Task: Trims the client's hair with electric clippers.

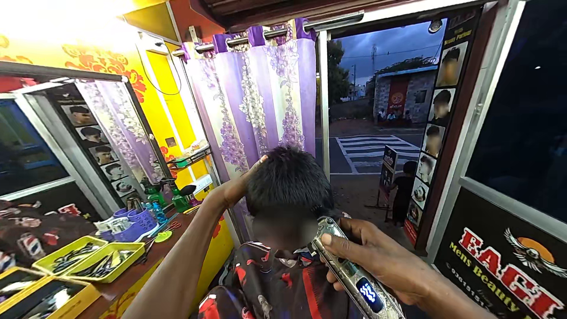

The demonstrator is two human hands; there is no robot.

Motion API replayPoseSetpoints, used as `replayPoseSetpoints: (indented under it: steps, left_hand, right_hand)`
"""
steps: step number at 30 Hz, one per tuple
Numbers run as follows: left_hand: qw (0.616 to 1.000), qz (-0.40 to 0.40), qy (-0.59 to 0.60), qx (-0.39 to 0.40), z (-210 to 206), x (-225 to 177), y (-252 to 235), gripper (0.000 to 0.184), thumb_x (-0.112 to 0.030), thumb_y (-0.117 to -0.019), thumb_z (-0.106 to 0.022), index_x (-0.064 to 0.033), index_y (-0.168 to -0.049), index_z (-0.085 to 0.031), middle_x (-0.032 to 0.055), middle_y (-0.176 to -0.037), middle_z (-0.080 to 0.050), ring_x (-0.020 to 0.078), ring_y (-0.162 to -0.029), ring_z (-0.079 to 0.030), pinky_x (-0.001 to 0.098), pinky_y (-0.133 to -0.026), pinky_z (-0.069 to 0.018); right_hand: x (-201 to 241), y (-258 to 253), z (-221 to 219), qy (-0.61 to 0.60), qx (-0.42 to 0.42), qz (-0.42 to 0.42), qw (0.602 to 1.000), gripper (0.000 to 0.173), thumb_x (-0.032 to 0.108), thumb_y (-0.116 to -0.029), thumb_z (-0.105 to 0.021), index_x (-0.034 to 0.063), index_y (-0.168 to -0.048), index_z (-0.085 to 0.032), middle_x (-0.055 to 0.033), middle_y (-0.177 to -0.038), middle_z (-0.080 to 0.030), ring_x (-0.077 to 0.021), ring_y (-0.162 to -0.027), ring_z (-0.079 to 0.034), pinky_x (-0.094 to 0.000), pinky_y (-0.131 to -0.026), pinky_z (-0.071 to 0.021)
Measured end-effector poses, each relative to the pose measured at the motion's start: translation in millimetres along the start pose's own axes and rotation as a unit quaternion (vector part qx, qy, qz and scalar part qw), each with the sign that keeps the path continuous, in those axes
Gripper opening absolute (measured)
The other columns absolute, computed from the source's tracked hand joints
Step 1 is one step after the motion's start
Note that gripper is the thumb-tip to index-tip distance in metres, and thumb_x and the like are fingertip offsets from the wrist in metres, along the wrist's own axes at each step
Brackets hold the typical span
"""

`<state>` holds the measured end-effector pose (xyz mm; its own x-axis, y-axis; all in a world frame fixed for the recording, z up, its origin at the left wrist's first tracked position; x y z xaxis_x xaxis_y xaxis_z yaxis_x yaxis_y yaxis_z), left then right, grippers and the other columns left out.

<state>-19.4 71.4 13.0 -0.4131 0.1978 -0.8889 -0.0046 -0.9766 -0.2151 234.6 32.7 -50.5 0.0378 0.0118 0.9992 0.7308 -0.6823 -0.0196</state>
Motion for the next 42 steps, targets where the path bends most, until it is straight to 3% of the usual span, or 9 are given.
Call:
replayPoseSetpoints:
  steps: [4,14,21,25,31,34,36,39,42]
  left_hand:
    - [1.000,0.003,0.004,0.022,2.6,7.5,-4.5,0.050,-0.052,-0.1089,-0.023,-0.0242,-0.123,-0.063,-0.0092,-0.107,-0.071,0.0013,-0.101,-0.066,0.0247,-0.089,-0.0547]
    - [0.998,-0.013,-0.018,0.053,5.9,9.2,-8.3,0.064,-0.065,-0.1039,-0.022,-0.0238,-0.140,-0.056,-0.0028,-0.129,-0.066,0.0102,-0.120,-0.060,0.0383,-0.103,-0.0496]
    - [0.999,-0.017,-0.025,0.036,6.1,7.5,-4.9,0.062,-0.064,-0.1046,-0.020,-0.0243,-0.134,-0.059,-0.0062,-0.120,-0.068,0.0068,-0.112,-0.063,0.0347,-0.096,-0.0531]
    - [0.999,-0.008,-0.028,0.025,9.4,10.7,-6.3,0.057,-0.057,-0.1071,-0.020,-0.0228,-0.127,-0.061,-0.0072,-0.110,-0.069,0.0048,-0.103,-0.065,0.0297,-0.088,-0.0550]
    - [1.000,-0.001,-0.003,0.014,8.6,12.5,-5.7,0.053,-0.049,-0.1096,-0.016,-0.0262,-0.112,-0.063,-0.0106,-0.097,-0.072,0.0009,-0.091,-0.068,0.0213,-0.075,-0.0568]
    - [1.000,-0.003,-0.001,0.007,9.1,12.3,-4.1,0.050,-0.043,-0.1102,-0.015,-0.0269,-0.107,-0.062,-0.0127,-0.090,-0.070,-0.0027,-0.083,-0.066,0.0179,-0.070,-0.0558]
    - [1.000,0.005,0.003,-0.011,11.0,12.5,-2.9,0.051,-0.043,-0.1095,-0.014,-0.0258,-0.103,-0.061,-0.0121,-0.085,-0.069,-0.0033,-0.076,-0.065,0.0163,-0.064,-0.0547]
    - [0.997,0.051,-0.019,-0.054,4.6,-1.9,3.6,0.063,-0.057,-0.1060,-0.006,-0.0217,-0.103,-0.058,-0.0089,-0.080,-0.065,-0.0019,-0.069,-0.061,0.0153,-0.056,-0.0495]
    - [0.996,0.069,0.009,-0.063,-6.0,-20.6,4.1,0.068,-0.061,-0.1036,-0.002,-0.0244,-0.107,-0.060,-0.0109,-0.087,-0.069,-0.0041,-0.079,-0.066,0.0150,-0.065,-0.0550]
  right_hand:
    - [8.0,-4.2,-9.9,0.029,-0.036,0.057,0.997,0.048,0.040,-0.0921,-0.073,0.0068,-0.123,-0.058,-0.0120,-0.104,-0.072,-0.0260,-0.086,-0.075,-0.0430,-0.077,-0.0664]
    - [-29.6,-3.2,-48.1,-0.042,-0.078,-0.010,0.996,0.064,0.031,-0.0907,-0.076,0.0062,-0.138,-0.040,-0.0132,-0.112,-0.068,-0.0281,-0.089,-0.075,-0.0469,-0.077,-0.0667]
    - [-6.5,-15.0,-64.9,0.011,-0.131,0.081,0.988,0.066,0.038,-0.0888,-0.078,0.0066,-0.137,-0.045,-0.0072,-0.114,-0.069,-0.0169,-0.099,-0.072,-0.0352,-0.087,-0.0631]
    - [-38.0,-1.9,-60.7,0.153,-0.061,0.055,0.985,0.059,0.041,-0.0870,-0.077,0.0054,-0.128,-0.054,-0.0074,-0.108,-0.068,-0.0163,-0.096,-0.069,-0.0389,-0.085,-0.0591]
    - [-11.2,44.8,-11.7,0.529,-0.126,0.192,0.817,0.054,0.051,-0.0841,-0.077,0.0111,-0.118,-0.062,-0.0069,-0.089,-0.068,-0.0232,-0.076,-0.069,-0.0469,-0.061,-0.0572]
    - [-4.8,44.7,40.0,0.341,-0.135,0.103,0.924,0.051,0.054,-0.0874,-0.073,0.0175,-0.121,-0.063,0.0036,-0.098,-0.071,-0.0078,-0.086,-0.070,-0.0310,-0.075,-0.0603]
    - [-7.4,38.1,61.6,0.134,-0.085,0.005,0.987,0.048,0.044,-0.0897,-0.072,0.0130,-0.125,-0.060,-0.0044,-0.098,-0.071,-0.0153,-0.081,-0.073,-0.0332,-0.073,-0.0637]
    - [-19.4,25.4,82.7,-0.022,0.054,-0.111,0.992,0.038,0.040,-0.1010,-0.061,0.0135,-0.128,-0.055,-0.0092,-0.104,-0.071,-0.0221,-0.086,-0.074,-0.0371,-0.078,-0.0646]
    - [-29.3,13.6,101.6,-0.040,0.153,-0.156,0.975,0.031,0.032,-0.1022,-0.060,0.0113,-0.125,-0.055,-0.0089,-0.108,-0.071,-0.0222,-0.093,-0.074,-0.0378,-0.085,-0.0634]
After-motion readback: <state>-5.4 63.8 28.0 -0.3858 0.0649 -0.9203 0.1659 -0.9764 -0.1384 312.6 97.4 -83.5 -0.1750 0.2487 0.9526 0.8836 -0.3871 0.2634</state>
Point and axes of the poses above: each hand's wrist, its own y-axis away from the middle knuckle, its own z-axis out of the back of the hand, x = y × z, the point moved 7 cm from there along -y, towards the middle knuckle
